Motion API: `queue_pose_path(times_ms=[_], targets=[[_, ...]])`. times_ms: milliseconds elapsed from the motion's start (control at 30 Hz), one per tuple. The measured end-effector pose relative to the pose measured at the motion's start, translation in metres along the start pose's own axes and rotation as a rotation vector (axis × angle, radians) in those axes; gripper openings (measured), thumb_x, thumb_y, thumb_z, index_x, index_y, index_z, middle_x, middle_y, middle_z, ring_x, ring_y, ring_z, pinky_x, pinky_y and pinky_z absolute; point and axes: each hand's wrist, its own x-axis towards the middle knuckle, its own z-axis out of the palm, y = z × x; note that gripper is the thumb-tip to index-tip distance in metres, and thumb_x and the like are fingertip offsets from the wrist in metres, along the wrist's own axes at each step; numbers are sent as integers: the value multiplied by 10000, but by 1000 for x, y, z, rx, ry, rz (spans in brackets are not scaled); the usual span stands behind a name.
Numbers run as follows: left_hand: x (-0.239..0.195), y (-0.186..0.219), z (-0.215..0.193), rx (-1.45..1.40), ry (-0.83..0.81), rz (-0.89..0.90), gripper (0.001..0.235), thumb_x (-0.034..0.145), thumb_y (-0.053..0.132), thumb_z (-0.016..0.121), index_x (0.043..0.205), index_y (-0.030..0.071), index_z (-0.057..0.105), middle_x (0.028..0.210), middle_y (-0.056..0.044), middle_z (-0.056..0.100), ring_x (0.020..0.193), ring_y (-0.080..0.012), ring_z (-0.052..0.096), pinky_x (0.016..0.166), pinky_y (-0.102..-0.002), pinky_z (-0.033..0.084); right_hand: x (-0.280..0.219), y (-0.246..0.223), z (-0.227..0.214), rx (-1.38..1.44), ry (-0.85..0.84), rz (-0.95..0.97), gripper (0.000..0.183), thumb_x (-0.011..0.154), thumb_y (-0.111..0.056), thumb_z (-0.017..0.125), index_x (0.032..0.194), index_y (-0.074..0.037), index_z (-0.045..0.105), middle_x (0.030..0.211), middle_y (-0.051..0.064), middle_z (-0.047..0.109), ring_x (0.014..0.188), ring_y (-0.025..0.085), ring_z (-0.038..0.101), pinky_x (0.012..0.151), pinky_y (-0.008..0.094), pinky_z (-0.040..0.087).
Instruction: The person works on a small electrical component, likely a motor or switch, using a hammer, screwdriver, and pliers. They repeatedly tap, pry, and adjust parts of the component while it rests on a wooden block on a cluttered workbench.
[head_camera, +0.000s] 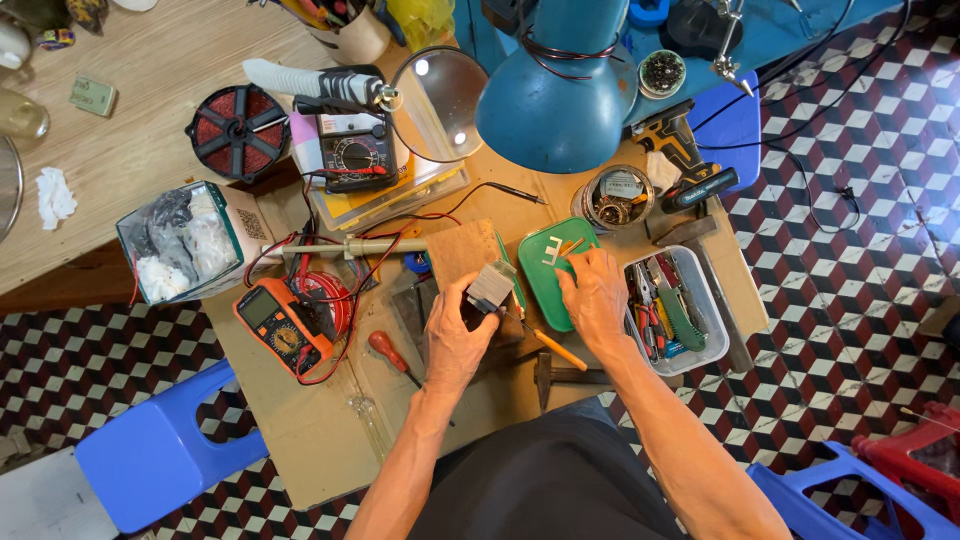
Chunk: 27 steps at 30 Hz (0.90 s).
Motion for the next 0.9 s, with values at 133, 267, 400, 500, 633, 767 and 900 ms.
queue_pose_path(times_ms=[133,267,400,500,633,767,900], targets=[[-1,-1,0,-1,-4,6,539,801,128,771,1302,74,580,1153,-160,671,1098,-332,648,969,-416,513,27,-1,14,-73,-84,-36,435,764,-202,846,1145,-41,710,1016,121,593,988,334,557,809,462,431],[0,-2,1,-8,5,36,522,802,127,765,1287,74,581,1151,-156,682,1101,-328,647,975,-418,511,38,5,22,-109,-142,-54,394,753,-191,857,1072,-35,686,1039,145,571,1018,353,547,814,469,428],[0,-4,1,-10,9,56,512,796,107,748,1279,68,581,1155,-157,689,1113,-330,640,979,-422,509,45,10,24,-54,-199,-45,330,765,-172,850,1003,-35,667,1046,151,567,1024,362,545,834,472,429],[1,-5,1,0,13,39,512,783,109,750,1269,70,591,1134,-156,691,1103,-333,640,971,-424,515,48,8,23,-21,-216,-66,312,768,-136,833,1013,-50,660,1068,145,580,1045,356,555,854,475,432],[0,-5,1,2,4,11,529,774,119,753,1275,71,591,1122,-162,680,1088,-339,634,960,-428,519,49,3,17,-50,-248,-80,445,732,-140,840,1105,-25,627,1076,164,583,1050,372,555,850,492,432],[0,-6,2,-3,25,39,524,777,125,757,1274,84,593,1131,-156,684,1094,-347,636,959,-432,520,48,5,16,-99,-253,-156,547,714,-96,821,1215,-14,618,1077,178,591,1046,385,561,828,499,436],[-1,-10,3,-28,43,47,527,773,121,755,1274,95,595,1157,-153,683,1114,-352,637,960,-433,522,54,10,24,-117,-301,-161,464,728,-118,823,1133,-6,625,1087,203,591,1051,407,564,828,515,453]])
